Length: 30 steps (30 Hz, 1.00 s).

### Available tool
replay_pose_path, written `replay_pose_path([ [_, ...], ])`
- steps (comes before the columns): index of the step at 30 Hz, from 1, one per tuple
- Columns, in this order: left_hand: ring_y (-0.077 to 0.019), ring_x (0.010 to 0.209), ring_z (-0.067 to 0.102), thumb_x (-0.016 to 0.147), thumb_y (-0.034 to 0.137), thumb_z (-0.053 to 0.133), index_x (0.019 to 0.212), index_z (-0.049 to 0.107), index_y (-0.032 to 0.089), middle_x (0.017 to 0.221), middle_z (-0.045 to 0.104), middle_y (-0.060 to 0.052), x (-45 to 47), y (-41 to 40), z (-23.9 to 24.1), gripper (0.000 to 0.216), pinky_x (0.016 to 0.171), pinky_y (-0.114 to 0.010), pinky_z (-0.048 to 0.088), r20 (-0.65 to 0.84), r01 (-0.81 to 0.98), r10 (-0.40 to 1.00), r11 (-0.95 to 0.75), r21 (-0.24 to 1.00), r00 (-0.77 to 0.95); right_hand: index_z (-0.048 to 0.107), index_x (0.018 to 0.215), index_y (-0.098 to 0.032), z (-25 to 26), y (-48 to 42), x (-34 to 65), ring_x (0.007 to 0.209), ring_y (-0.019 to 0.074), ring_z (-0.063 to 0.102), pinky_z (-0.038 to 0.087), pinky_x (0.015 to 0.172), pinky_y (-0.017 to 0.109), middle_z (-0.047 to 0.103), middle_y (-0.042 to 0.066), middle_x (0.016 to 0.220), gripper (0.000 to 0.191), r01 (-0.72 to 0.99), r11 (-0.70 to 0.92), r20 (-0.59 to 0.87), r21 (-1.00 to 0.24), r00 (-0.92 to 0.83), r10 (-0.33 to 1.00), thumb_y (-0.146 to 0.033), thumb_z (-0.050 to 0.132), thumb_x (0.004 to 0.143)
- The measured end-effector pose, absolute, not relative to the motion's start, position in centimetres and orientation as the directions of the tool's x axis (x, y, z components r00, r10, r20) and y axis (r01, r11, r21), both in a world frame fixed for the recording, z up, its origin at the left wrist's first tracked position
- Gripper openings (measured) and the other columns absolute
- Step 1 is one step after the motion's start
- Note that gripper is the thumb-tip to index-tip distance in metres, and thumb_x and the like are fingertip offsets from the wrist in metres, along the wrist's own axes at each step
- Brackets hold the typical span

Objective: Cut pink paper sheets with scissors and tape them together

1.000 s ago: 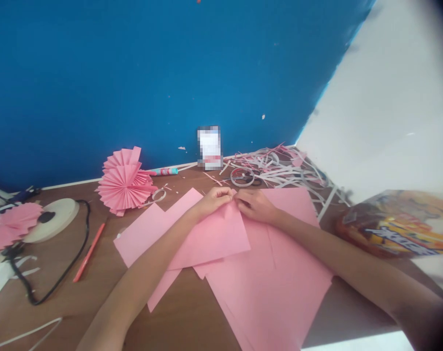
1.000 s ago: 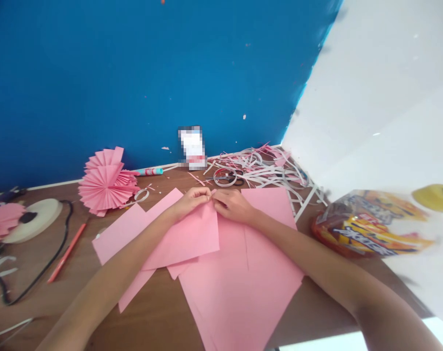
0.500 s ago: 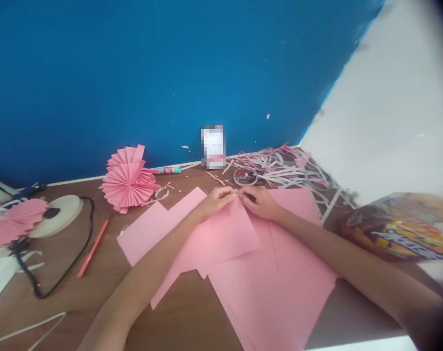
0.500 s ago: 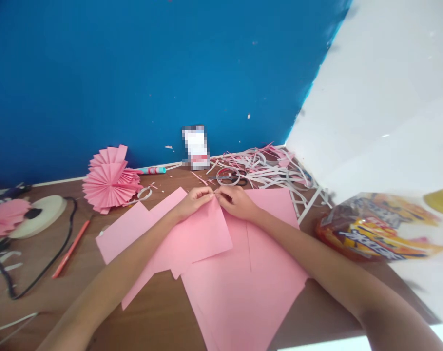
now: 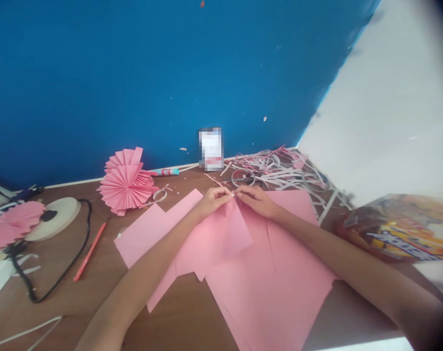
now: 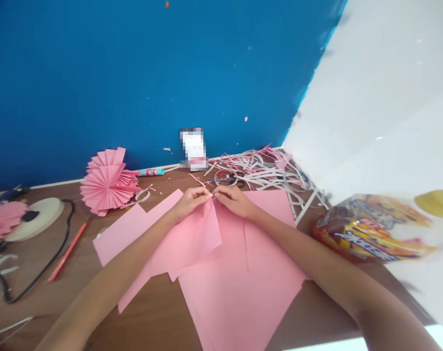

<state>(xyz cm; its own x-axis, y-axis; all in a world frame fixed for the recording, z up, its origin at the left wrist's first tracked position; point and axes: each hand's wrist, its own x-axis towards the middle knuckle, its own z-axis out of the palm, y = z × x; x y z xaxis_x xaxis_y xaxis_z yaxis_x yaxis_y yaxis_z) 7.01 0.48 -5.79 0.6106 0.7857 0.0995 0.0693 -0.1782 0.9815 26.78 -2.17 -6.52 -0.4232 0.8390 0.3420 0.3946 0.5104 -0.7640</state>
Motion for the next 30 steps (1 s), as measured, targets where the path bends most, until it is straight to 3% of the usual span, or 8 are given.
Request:
replay_pose_path([
  [6, -0.0103, 0.064, 0.049, 0.079, 0.033, 0.058, 0.069, 0.058, 0.013, 0.066, 0.054, 0.001, 7.2, 0.5, -6.2, 0.023, 0.065, -0.024, 0.037, 0.086, 0.093, 0.768, -0.186, 0.978, 0.635, 0.059, 0.081, -0.017, -6.9, -2.1, 26.6, 0.061, 0.0114, 0.047, 0.036, 0.058, 0.023, 0.057, 0.0, 0.071, 0.017, 0.427, 0.51, 0.319, -0.747, -0.443, 0.838, -0.027, 0.047, 0.087],
  [13, -0.0093, 0.06, 0.046, 0.076, 0.027, 0.055, 0.065, 0.058, 0.012, 0.061, 0.051, 0.003, 7.6, -0.1, -6.2, 0.018, 0.063, -0.023, 0.034, 0.065, 0.16, 0.793, -0.202, 0.966, 0.605, 0.056, 0.07, -0.016, -6.8, -2.1, 26.4, 0.051, 0.0081, 0.039, 0.029, 0.05, 0.02, 0.046, -0.004, 0.056, 0.011, 0.412, 0.52, 0.326, -0.748, -0.454, 0.829, -0.018, 0.05, 0.078],
  [22, -0.0077, 0.056, 0.036, 0.071, 0.02, 0.05, 0.054, 0.044, 0.014, 0.054, 0.039, 0.005, 8.7, -0.7, -6.4, 0.019, 0.056, -0.022, 0.026, 0.062, 0.18, 0.835, -0.189, 0.965, 0.547, 0.05, 0.058, -0.016, -7.1, -2.3, 26.2, 0.048, 0.0066, 0.035, 0.027, 0.049, 0.02, 0.043, -0.005, 0.052, 0.011, 0.408, 0.595, 0.42, -0.693, -0.442, 0.793, -0.009, 0.048, 0.066],
  [30, -0.0089, 0.06, 0.039, 0.071, 0.023, 0.054, 0.059, 0.054, 0.012, 0.059, 0.044, 0.004, 7.9, 0.1, -6.1, 0.016, 0.061, -0.023, 0.028, -0.059, 0.184, 0.756, -0.081, 0.98, 0.651, 0.05, 0.058, -0.016, -7.0, -2.3, 26.2, 0.048, 0.0061, 0.035, 0.027, 0.049, 0.02, 0.042, -0.005, 0.053, 0.011, 0.357, 0.645, 0.463, -0.676, -0.475, 0.748, -0.007, 0.048, 0.064],
])
